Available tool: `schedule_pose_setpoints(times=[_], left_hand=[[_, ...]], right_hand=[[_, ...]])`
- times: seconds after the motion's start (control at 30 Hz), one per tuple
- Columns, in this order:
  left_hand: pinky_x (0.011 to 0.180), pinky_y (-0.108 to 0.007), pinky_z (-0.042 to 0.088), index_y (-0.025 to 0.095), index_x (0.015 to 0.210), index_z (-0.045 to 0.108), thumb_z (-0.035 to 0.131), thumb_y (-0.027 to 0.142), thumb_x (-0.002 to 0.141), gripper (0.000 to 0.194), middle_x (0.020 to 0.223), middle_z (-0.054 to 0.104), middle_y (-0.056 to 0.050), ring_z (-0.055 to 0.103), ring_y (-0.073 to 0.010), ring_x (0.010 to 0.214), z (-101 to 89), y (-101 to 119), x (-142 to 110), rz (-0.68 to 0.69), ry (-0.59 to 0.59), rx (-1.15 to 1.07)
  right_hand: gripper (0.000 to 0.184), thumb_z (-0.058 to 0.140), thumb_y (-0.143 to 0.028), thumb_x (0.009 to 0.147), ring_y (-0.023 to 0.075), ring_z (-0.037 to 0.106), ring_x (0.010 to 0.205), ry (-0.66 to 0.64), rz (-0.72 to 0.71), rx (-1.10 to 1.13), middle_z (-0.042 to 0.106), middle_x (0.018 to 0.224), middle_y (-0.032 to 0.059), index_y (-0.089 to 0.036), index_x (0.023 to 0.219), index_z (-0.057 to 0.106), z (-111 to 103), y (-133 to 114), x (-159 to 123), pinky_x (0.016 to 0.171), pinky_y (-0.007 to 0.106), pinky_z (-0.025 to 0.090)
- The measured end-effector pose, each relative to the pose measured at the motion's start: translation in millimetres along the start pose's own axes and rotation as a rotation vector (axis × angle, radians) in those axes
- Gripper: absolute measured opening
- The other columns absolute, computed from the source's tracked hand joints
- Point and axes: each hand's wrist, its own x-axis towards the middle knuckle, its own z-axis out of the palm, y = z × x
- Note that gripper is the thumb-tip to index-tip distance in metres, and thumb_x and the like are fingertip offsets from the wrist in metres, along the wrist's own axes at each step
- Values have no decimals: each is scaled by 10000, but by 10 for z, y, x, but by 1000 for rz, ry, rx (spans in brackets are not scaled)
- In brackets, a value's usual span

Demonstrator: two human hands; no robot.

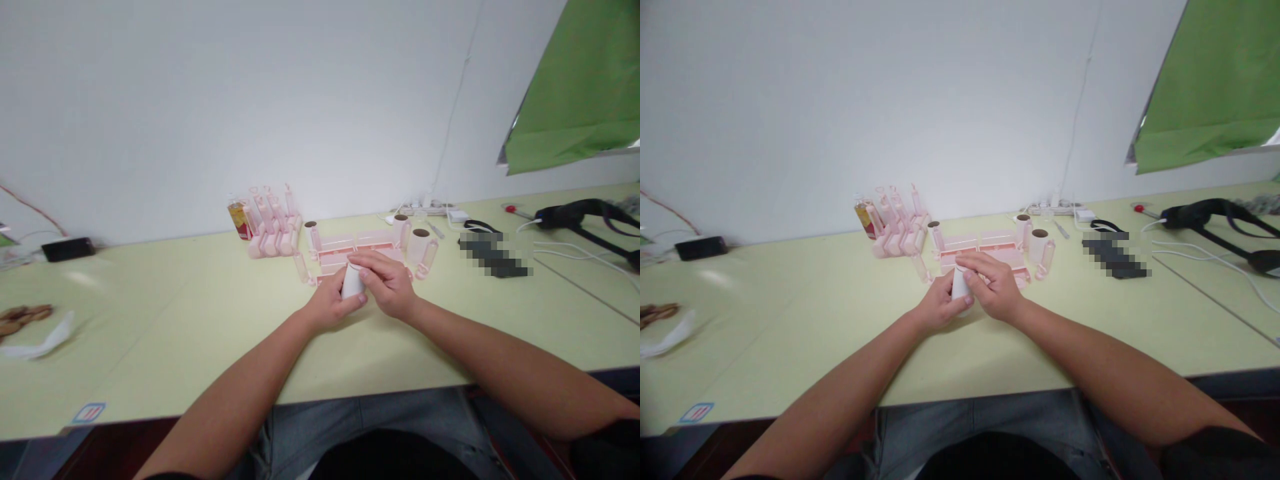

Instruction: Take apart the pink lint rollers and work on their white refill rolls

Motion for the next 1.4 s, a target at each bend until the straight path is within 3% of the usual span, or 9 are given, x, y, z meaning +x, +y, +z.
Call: schedule_pose_setpoints(times=[1.4], left_hand=[[713, -284, 405, 125, 1169, 547, 601, 502, 856, 493, 936, 623, -49, 524, -171, 792, 3, -27, 5, 19, -4, 5]], right_hand=[[268, 524, -283, 969, 230, 663, 1108, -16, 25, -12, 724, 1161, 87, -234, 1151, 714, -4, 8, 13, 983, 429, 529]])
